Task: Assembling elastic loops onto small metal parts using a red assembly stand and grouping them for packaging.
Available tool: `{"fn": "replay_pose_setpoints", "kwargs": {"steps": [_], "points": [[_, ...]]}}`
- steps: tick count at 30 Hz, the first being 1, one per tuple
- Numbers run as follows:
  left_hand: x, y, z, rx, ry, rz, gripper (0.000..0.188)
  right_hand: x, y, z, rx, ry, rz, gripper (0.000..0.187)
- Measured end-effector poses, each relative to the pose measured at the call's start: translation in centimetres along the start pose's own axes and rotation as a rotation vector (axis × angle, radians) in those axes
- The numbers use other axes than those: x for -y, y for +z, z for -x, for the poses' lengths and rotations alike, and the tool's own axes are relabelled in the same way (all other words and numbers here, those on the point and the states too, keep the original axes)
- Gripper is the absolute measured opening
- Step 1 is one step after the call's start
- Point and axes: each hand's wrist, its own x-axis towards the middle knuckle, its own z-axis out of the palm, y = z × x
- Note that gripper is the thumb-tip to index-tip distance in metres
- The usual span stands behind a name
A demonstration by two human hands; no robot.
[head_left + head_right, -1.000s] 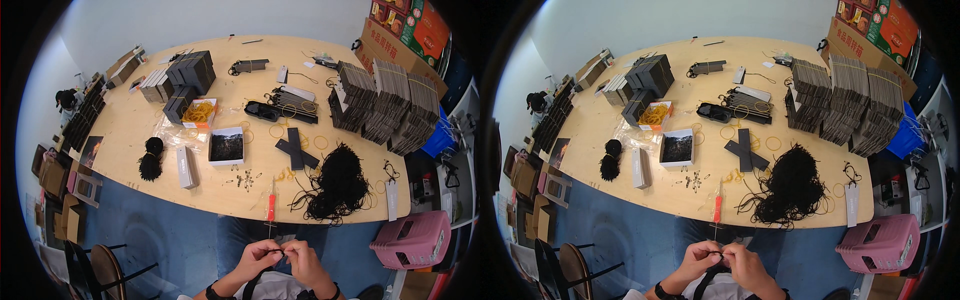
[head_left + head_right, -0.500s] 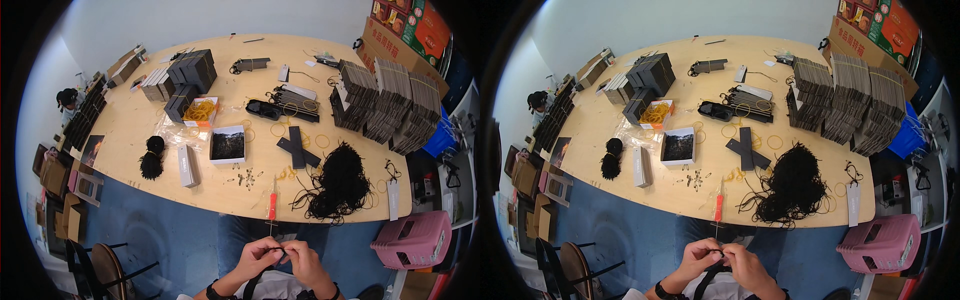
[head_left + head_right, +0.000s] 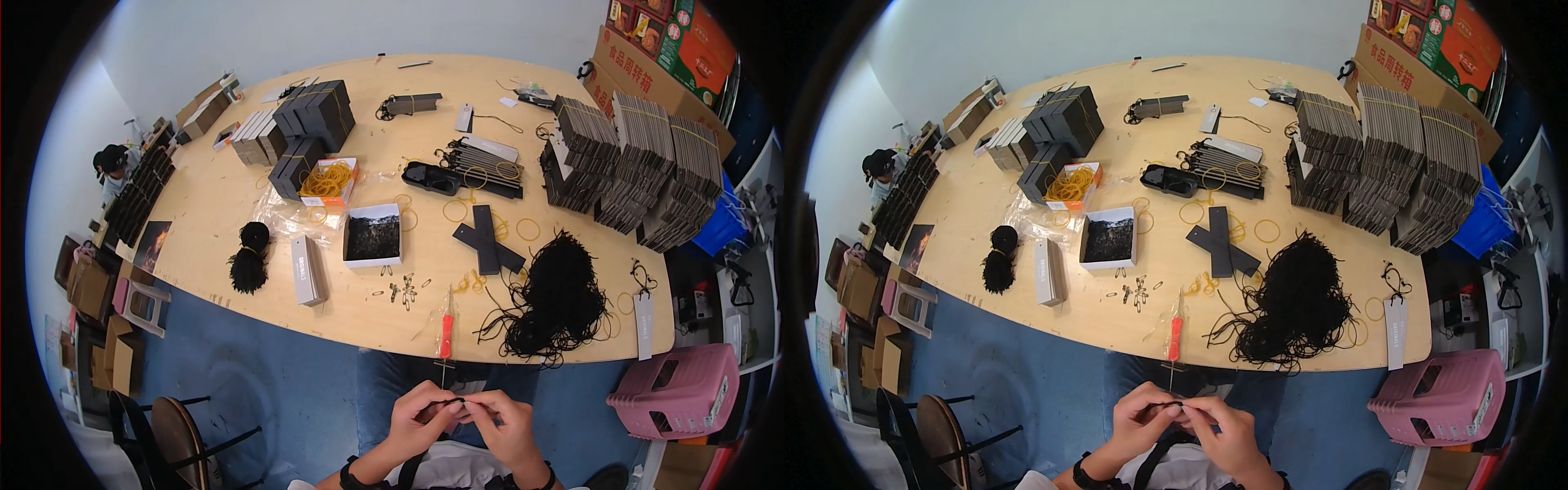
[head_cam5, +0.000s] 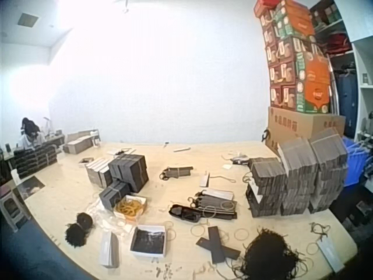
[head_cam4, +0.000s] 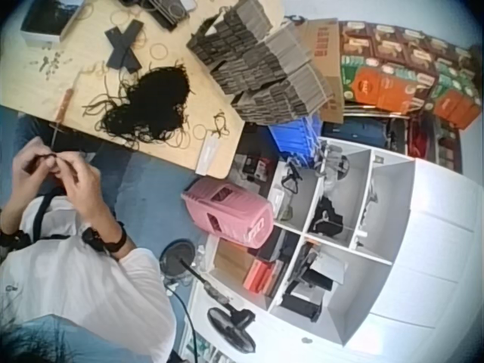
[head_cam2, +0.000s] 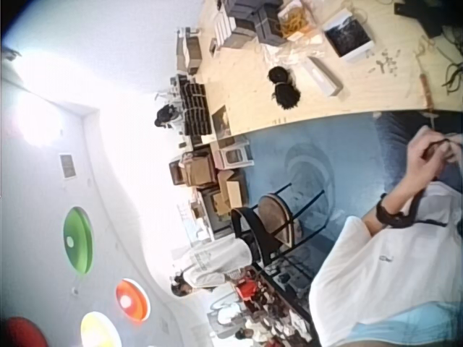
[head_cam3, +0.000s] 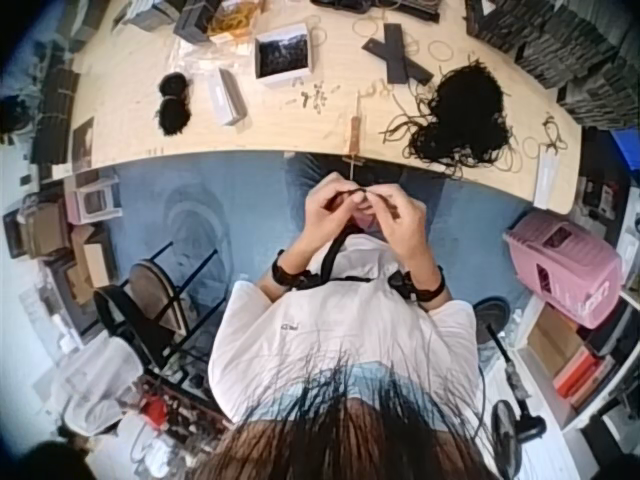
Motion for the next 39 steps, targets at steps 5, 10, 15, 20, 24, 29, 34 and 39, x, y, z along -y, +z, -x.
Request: {"fn": "replay_pose_setpoints", "kwargs": {"steps": [5,10,15,20,24,29,34,39], "points": [[-0.2,0.5,0.0,-0.077,0.05,-0.223,0.013,-0.6,0.1,-0.1,-0.026,-0.093,0.197,0.009],[-1.0,1.1,0.0,-0.13,-0.028,-0.313,0.013,-0.6,0.2,-0.3,0.017,0.077,0.139,0.008],[-1.4,0.9,-0.5,-0.118,0.021,-0.402,0.015,-0.5,-0.7,-0.9,0.111,0.242,-0.025,0.007],[-1.7,0.4,-0.6,0.013,0.098,-0.593,0.017,-0.6,-1.1,-1.2,0.206,0.228,0.102,0.009],[-1.5,0.5,-0.2,-0.032,-0.114,-0.421,0.011,-0.6,-0.8,-1.1,0.186,0.181,0.178,0.009],[-0.5,0.3,-0.1,-0.071,-0.286,-0.013,0.008,-0.8,-0.5,-0.8,0.162,0.207,0.108,0.01],[0.0,0.6,0.1,-0.089,-0.246,-0.047,0.009,-1.5,-0.4,-0.7,0.143,0.153,0.196,0.01],[-0.3,0.4,0.2,-0.076,-0.261,-0.133,0.01,-1.6,-0.1,-0.8,0.096,0.014,0.32,0.009]]}}
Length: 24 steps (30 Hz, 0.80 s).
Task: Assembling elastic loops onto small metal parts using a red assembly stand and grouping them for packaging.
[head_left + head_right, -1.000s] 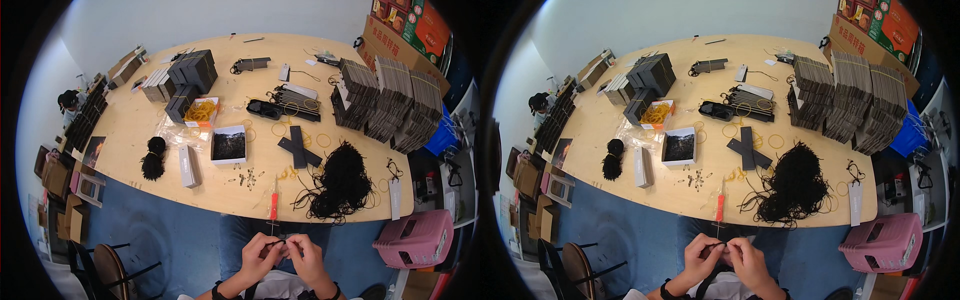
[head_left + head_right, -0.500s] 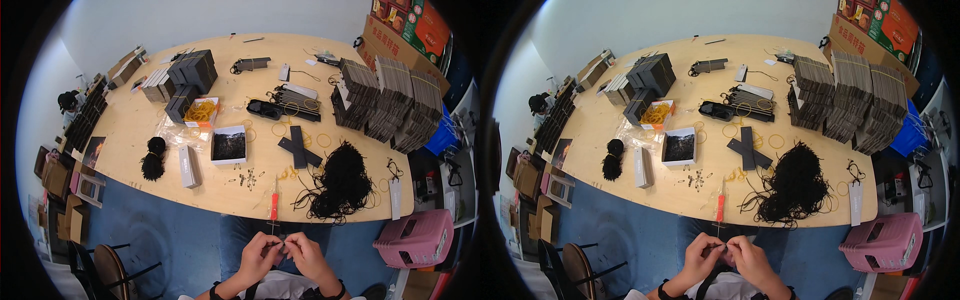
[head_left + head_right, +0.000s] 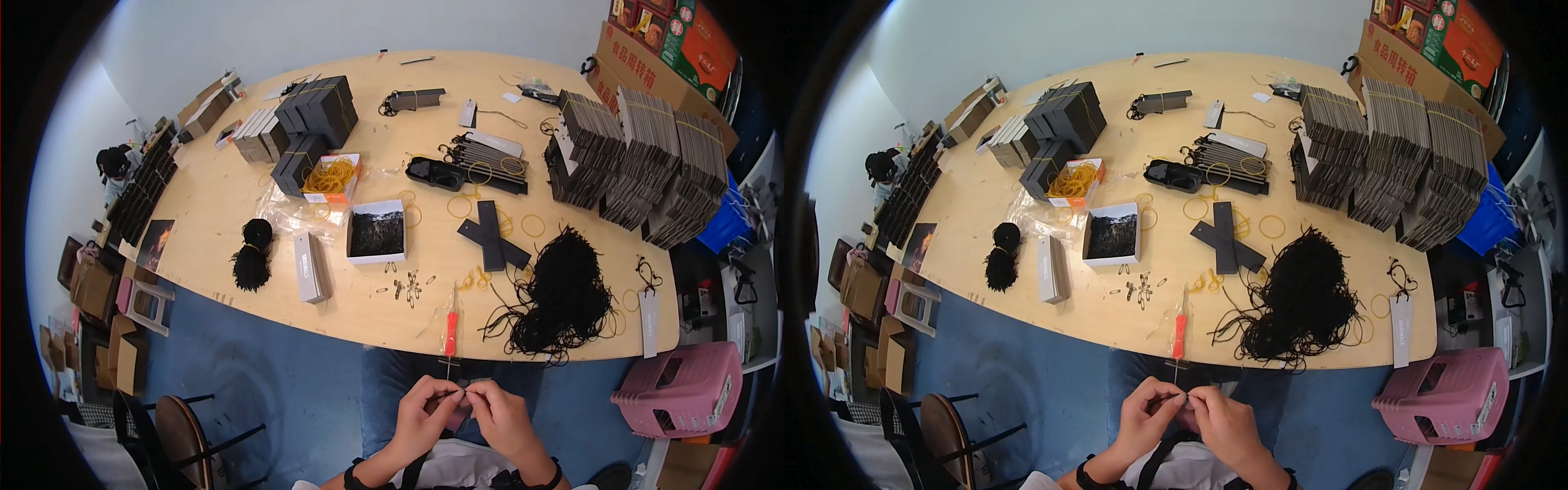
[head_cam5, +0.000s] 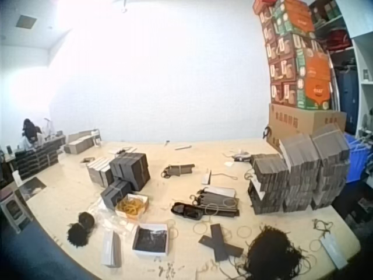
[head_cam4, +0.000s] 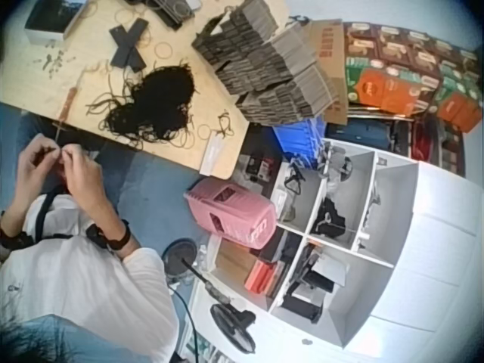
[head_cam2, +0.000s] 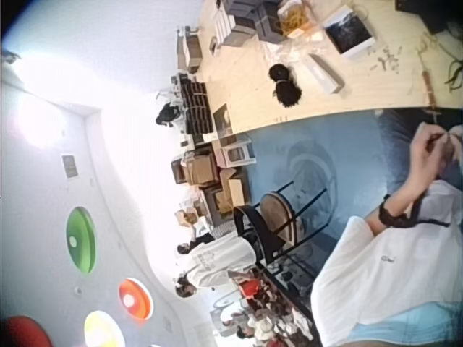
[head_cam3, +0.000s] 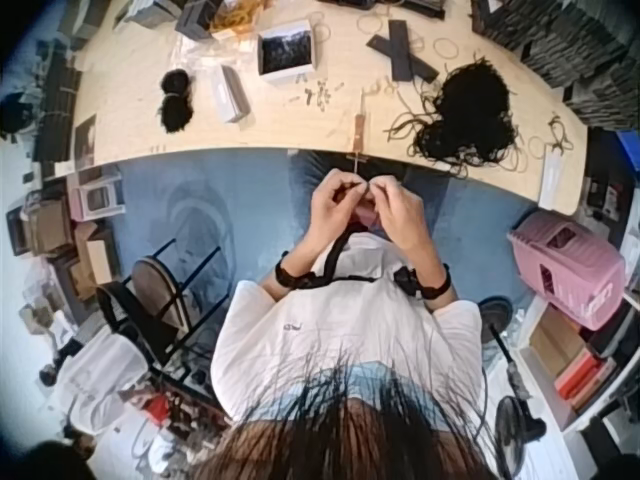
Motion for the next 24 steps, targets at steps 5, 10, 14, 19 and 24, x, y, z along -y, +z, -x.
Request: {"fn": "replay_pose_setpoints", "kwargs": {"steps": [5,10,14,19,24], "points": [[-0.3,-0.5,-0.5,0.106,-0.237,0.279,0.011,0.7,-0.3,-0.2,-0.099,-0.214,0.296,0.009],[-0.8,-0.7,-0.9,0.135,-0.387,0.416,0.013,1.0,-0.4,-0.1,-0.106,-0.264,0.331,0.01],[-1.3,-0.4,-1.0,0.122,-0.446,0.547,0.013,0.3,0.2,-0.2,-0.194,-0.332,0.273,0.014],[-1.2,0.1,-0.8,0.091,-0.378,0.491,0.012,-0.4,0.4,0.0,-0.146,-0.254,0.206,0.015],[-0.3,0.3,-0.8,0.065,-0.234,0.352,0.012,-0.5,0.2,-0.2,-0.09,-0.205,0.188,0.017]]}}
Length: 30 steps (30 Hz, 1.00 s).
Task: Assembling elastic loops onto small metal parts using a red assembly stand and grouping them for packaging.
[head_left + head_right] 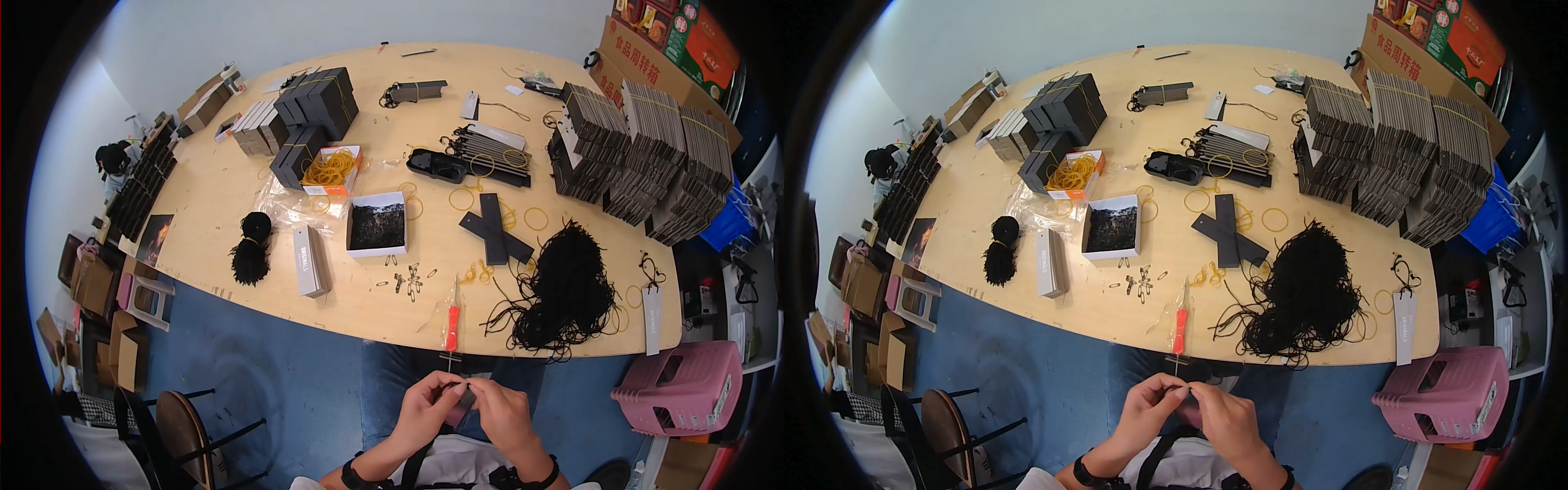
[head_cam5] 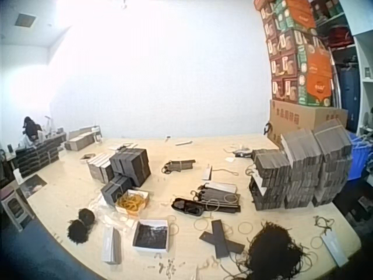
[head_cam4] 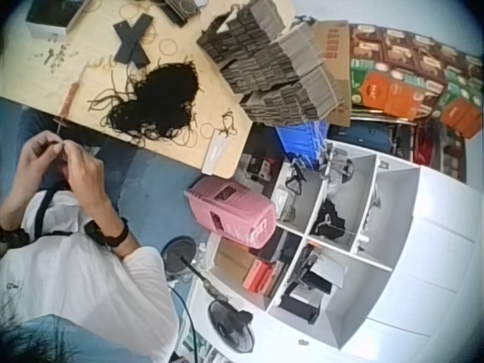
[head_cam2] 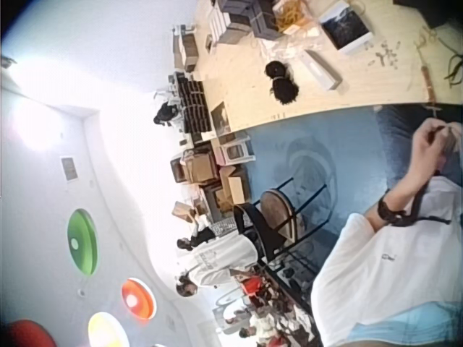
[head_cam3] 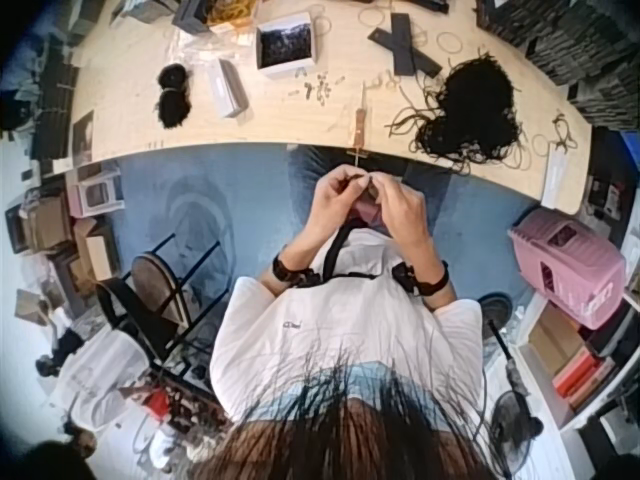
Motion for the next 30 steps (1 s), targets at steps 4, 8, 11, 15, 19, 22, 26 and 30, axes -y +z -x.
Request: {"fn": "replay_pose_setpoints", "kwargs": {"steps": [4,8,11,15,19,22,26,30], "points": [[0.6,-0.4,-0.2,0.001,-0.007,-0.067,0.012,-0.1,-0.1,-0.3,0.015,-0.16,0.214,0.027],[0.9,-0.4,-0.4,0.009,-0.048,-0.016,0.011,-0.2,0.2,-0.4,0.041,-0.195,0.342,0.03],[1.0,0.1,-0.4,-0.037,0.011,-0.124,0.01,-0.5,0.3,-0.4,0.029,-0.199,0.347,0.027],[0.5,0.4,-0.2,-0.087,0.381,-0.647,0.01,-0.7,0.3,-0.4,0.019,-0.21,0.347,0.026],[0.1,0.6,0.0,-0.146,0.578,-1.012,0.017,-0.6,0.0,-0.3,0.027,-0.214,0.35,0.024],[0.0,0.5,0.0,-0.104,0.542,-0.978,0.018,-0.7,-0.3,-0.3,0.072,-0.165,0.291,0.022],[-0.1,-0.2,0.0,0.01,0.392,-0.845,0.015,-1.0,-0.9,-0.2,0.21,0.004,0.092,0.012],[0.1,-0.6,0.1,0.05,0.316,-0.709,0.01,-1.5,-1.0,-0.1,0.266,0.089,-0.04,0.011]]}}
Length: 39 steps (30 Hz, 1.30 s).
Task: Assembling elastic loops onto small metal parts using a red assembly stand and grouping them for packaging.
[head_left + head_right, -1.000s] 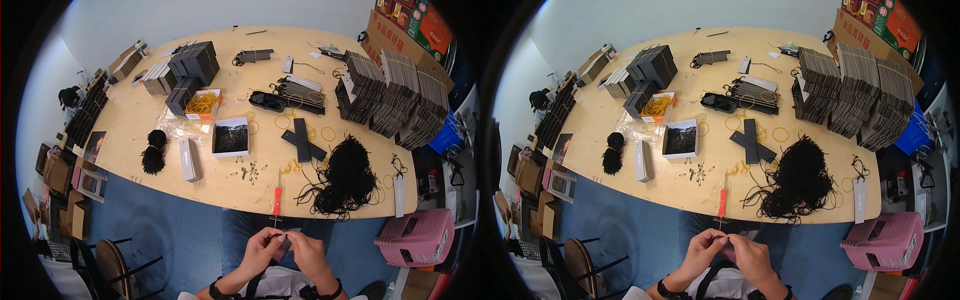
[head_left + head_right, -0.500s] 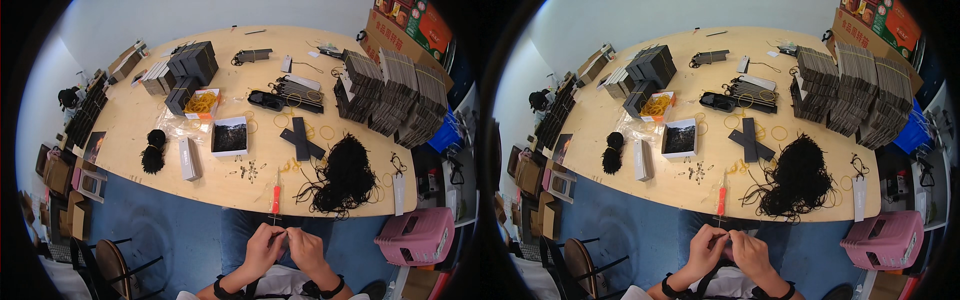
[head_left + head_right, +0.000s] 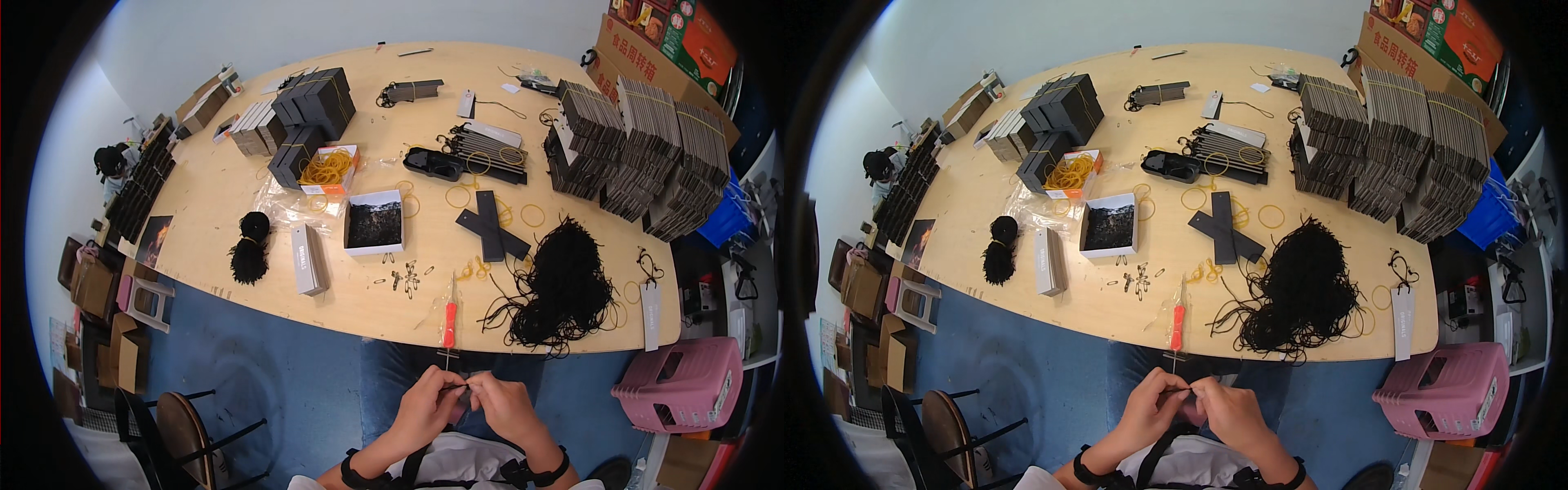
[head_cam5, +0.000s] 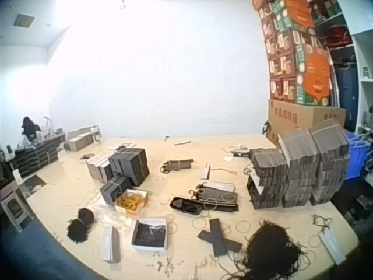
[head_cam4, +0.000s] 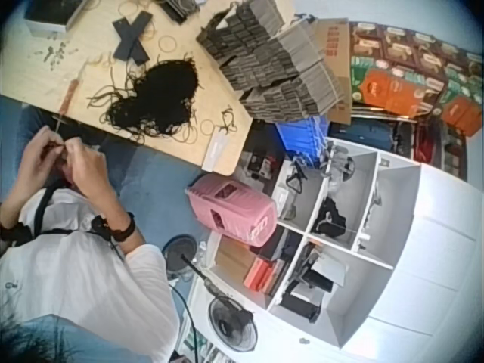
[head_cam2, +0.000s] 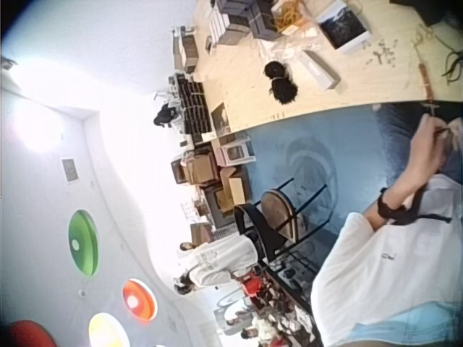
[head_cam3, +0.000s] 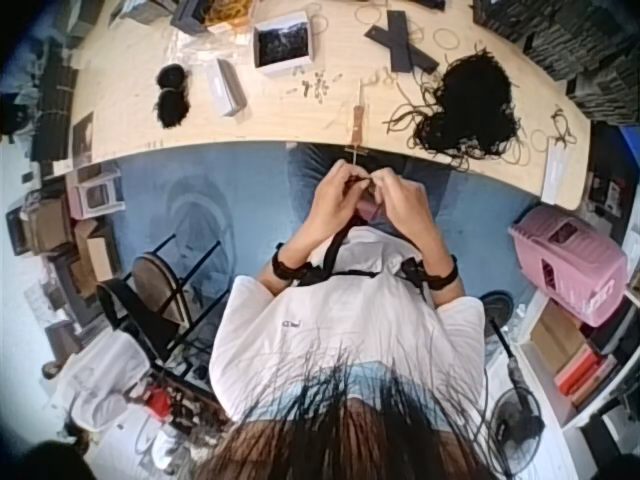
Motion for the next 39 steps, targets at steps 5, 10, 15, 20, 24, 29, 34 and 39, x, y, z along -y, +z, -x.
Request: {"fn": "replay_pose_setpoints", "kwargs": {"steps": [5,10,15,20,24,29,34,39], "points": [[0.3,0.3,-0.1,-0.057,-0.034,0.097,0.008,-0.2,1.0,-0.1,-0.16,-0.185,0.116,0.014],[-0.2,1.0,-0.1,-0.15,-0.074,0.098,0.008,0.2,1.8,-0.4,-0.251,-0.255,0.374,0.02],[-1.1,1.0,0.2,-0.206,0.079,-0.39,0.011,0.6,1.9,-0.5,-0.284,-0.261,0.449,0.023],[-1.1,0.6,-0.2,-0.185,0.141,-0.384,0.013,0.5,1.3,-0.6,-0.229,-0.268,0.453,0.022],[-0.7,-0.2,-0.3,-0.098,0.166,-0.358,0.012,-0.2,0.0,-0.6,-0.139,-0.253,0.348,0.016],[-0.1,-1.1,-0.3,0.145,0.199,-0.369,0.015,-0.7,-1.3,-0.6,0.091,-0.221,0.223,0.008],[0.6,-1.8,-0.3,0.23,0.175,-0.102,0.012,-0.6,-1.8,-0.2,0.171,-0.109,-0.023,0.005],[0.5,-1.8,-0.2,0.208,0.107,-0.004,0.01,0.0,-1.4,-0.2,-0.011,-0.145,0.009,0.007]]}}
